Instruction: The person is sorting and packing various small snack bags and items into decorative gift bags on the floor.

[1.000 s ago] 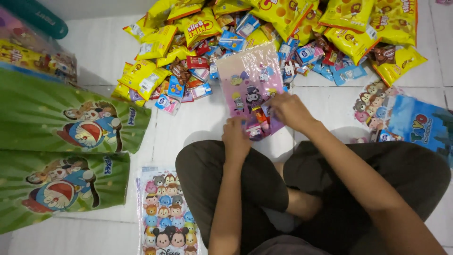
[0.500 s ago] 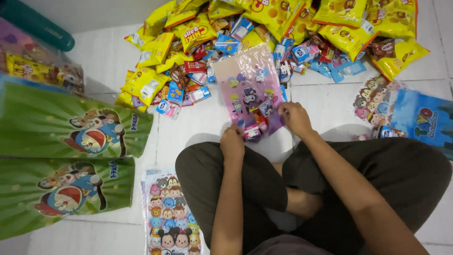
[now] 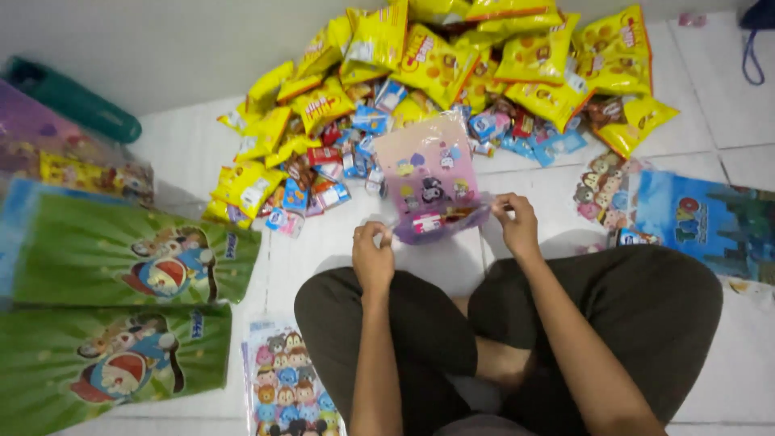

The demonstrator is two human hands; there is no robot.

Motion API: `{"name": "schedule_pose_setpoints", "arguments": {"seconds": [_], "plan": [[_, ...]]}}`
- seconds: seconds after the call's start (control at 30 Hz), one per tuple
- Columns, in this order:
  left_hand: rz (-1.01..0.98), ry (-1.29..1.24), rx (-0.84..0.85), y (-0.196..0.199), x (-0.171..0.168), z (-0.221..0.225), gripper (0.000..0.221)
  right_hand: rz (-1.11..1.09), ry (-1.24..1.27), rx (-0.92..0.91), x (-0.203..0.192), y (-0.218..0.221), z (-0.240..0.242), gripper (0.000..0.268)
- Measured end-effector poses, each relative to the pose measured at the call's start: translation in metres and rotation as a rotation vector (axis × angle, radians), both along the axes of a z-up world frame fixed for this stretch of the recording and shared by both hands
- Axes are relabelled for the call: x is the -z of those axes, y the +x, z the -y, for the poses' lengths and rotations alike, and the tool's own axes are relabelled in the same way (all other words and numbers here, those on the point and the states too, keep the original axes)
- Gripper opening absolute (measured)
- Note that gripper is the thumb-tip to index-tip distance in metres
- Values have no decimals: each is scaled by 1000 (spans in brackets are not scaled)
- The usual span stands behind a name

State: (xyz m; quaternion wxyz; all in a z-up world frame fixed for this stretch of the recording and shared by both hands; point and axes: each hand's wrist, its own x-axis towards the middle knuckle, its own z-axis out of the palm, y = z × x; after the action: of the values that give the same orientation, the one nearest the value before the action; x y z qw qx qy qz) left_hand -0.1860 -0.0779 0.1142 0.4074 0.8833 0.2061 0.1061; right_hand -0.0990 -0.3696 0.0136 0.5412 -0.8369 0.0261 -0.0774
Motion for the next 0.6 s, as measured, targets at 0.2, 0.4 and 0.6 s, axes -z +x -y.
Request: {"name": "schedule_pose_setpoints", "arguments": {"seconds": [0.2,0.4,0.6], "plan": [[48,65,3,-11,-61,4,12,102,37,69,-63,-23,-5,7],[385,154,69,8,-109,-4,10,384,3,22,-148,-8,8,5],[726,81,181,12,-208,-9,23,709,-23,-59,-285,-14,7,7]]}}
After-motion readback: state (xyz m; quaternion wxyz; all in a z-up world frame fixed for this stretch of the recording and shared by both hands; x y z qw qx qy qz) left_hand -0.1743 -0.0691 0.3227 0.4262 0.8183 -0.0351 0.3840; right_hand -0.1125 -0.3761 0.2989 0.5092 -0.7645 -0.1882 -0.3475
